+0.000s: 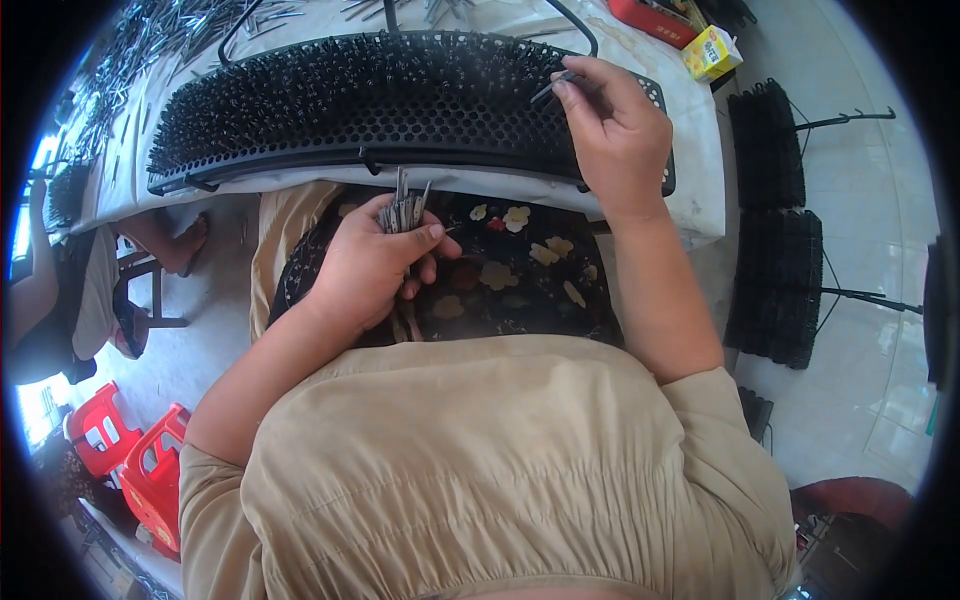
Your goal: The person inserts metal pieces one by one into the holes of a perforated plate by hand while holding a bundle in the other hand. The person then gathers more metal pieces from a pile on the table and inserts them into the plate.
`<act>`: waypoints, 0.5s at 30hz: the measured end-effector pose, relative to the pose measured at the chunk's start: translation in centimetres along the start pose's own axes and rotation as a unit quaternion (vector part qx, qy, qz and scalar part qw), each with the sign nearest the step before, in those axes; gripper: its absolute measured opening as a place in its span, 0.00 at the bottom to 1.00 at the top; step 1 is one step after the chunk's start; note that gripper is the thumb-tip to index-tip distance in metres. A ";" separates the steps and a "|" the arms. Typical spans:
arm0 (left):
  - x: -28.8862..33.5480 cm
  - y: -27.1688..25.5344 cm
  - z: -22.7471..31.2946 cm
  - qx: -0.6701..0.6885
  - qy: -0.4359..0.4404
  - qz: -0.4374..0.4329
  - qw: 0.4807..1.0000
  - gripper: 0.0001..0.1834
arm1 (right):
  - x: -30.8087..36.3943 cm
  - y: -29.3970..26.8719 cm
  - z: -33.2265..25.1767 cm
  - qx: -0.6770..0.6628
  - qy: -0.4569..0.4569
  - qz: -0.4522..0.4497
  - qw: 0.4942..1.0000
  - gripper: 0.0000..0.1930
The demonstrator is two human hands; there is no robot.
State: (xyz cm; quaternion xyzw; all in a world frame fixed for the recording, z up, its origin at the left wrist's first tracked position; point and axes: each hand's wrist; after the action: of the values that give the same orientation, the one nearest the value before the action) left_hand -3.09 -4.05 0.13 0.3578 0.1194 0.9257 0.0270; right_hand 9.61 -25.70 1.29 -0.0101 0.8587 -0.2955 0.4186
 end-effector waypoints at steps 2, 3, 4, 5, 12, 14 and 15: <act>0.1 0.0 0.0 -0.001 -0.001 0.004 1.000 0.04 | -0.1 0.2 0.3 0.002 -0.011 0.008 1.000 0.10; 0.1 0.1 0.1 -0.001 -0.003 0.005 1.000 0.04 | -0.1 0.3 0.4 0.004 -0.023 0.016 1.000 0.10; 0.1 0.1 0.1 -0.001 -0.005 0.006 1.000 0.04 | -0.1 0.3 0.4 0.003 -0.022 0.016 1.000 0.10; 0.1 0.1 0.1 -0.001 -0.005 0.007 1.000 0.04 | -0.1 0.4 0.4 0.005 -0.027 0.012 1.000 0.10; 0.1 0.1 0.2 -0.012 -0.010 0.011 1.000 0.04 | -0.3 0.2 0.0 0.041 -0.054 -0.005 0.998 0.10; 0.1 0.1 0.1 -0.009 -0.009 0.008 1.000 0.04 | -0.3 0.2 0.1 0.045 -0.057 -0.006 0.997 0.10; 0.2 0.1 0.2 -0.011 -0.008 0.008 1.000 0.04 | -0.3 0.2 0.2 0.049 -0.060 -0.007 0.997 0.10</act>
State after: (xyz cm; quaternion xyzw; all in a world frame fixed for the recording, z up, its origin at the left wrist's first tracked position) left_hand -3.07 -4.12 0.40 0.3661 0.1062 0.9242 0.0244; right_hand 9.97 -25.51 1.28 -0.0129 0.8162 -0.3392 0.4675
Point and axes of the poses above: each hand's wrist, its own x-axis away from the middle knuckle, its own y-axis out of the palm, z = x × y, and after that the axes turned 8 degrees about -y, right-handed
